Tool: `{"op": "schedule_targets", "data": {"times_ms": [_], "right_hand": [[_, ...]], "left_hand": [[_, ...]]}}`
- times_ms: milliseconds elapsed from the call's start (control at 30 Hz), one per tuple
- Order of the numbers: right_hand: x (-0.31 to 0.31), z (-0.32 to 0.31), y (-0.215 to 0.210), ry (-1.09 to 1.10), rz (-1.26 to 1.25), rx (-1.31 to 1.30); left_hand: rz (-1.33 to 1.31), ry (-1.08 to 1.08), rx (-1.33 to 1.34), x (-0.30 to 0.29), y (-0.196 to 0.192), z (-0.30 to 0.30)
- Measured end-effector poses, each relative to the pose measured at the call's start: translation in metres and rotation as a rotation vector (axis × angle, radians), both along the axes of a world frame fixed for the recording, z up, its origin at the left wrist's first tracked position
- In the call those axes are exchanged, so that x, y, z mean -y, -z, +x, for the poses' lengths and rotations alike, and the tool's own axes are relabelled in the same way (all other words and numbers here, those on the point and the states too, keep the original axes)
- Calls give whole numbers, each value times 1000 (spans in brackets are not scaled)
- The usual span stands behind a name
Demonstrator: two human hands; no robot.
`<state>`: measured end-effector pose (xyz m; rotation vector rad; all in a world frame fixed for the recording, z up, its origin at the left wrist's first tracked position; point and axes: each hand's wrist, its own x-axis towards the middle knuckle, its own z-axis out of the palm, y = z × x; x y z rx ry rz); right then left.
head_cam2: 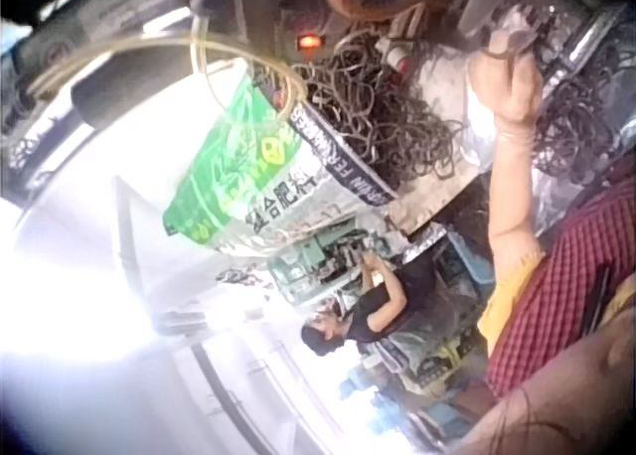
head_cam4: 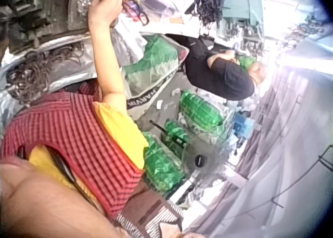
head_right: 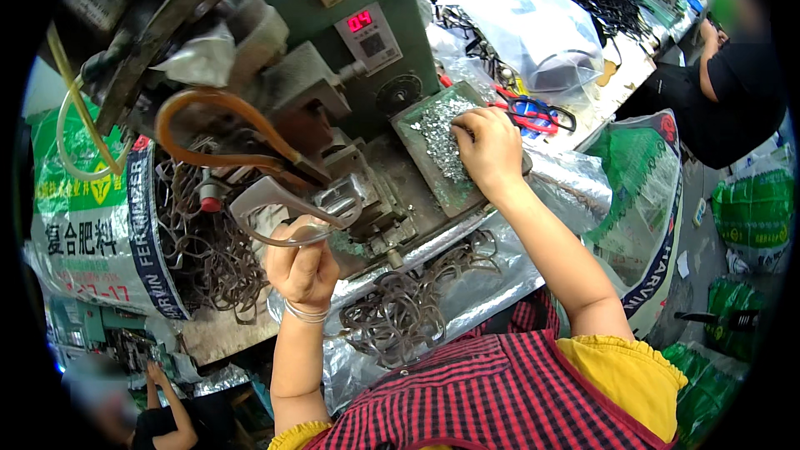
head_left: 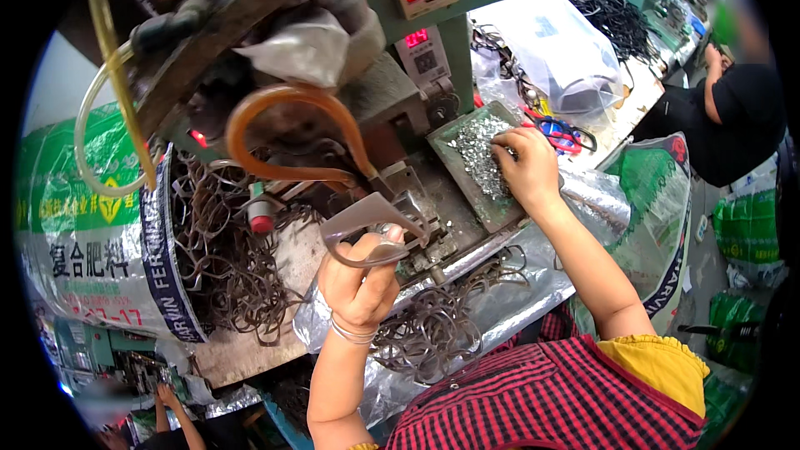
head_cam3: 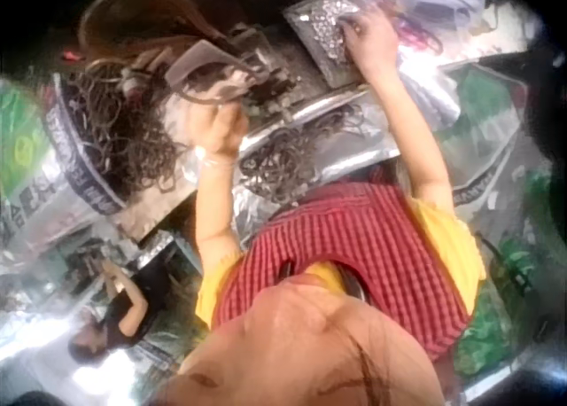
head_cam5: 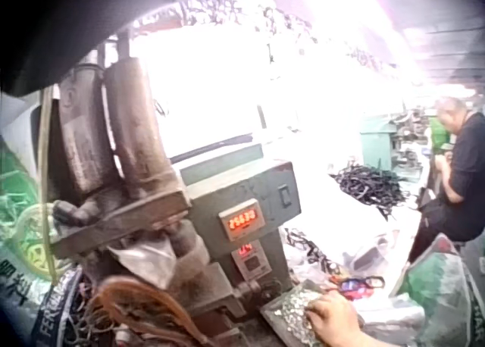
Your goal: The person repeatedly picks a metal ring and a small metal piece, places them into a press machine, and presses a button to assemble them. The finished parts are dropped onto a foil-lined tray. The process is repeated continuously.
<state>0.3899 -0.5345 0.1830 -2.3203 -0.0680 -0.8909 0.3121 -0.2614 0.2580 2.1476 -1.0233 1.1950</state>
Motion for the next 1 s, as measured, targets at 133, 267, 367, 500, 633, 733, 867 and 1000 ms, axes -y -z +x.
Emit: {"op": "schedule_targets", "data": {"times_ms": [133, 267, 367, 500, 633, 733, 867, 1000], "right_hand": [[-4, -8, -7, -60, -20, 159], [-26, -50, 40, 44, 119, 401], [-31, -60, 32, 53, 204, 313], [-16, -49, -13, -90, 311, 199], [-4, -40, -5, -109, 177, 153], [-1, -38, 3, -69, 79, 159], [-18, -60, -25, -113, 73, 149], [-54, -86, -80, -509, 73, 133]], "left_hand": [[-20, -34, 5, 1, 2, -3], [-82, -28, 10, 8, 2, -1], [-80, -2, -13, 2, 3, -6], [-132, -31, -84, -8, 13, -17], [-167, 13, 57, 5, 11, -7], [-100, -24, 37, 5, 2, -7], [-133, -23, -73, -5, 8, -14], [-168, -126, -96, -5, 3, -26]]}}
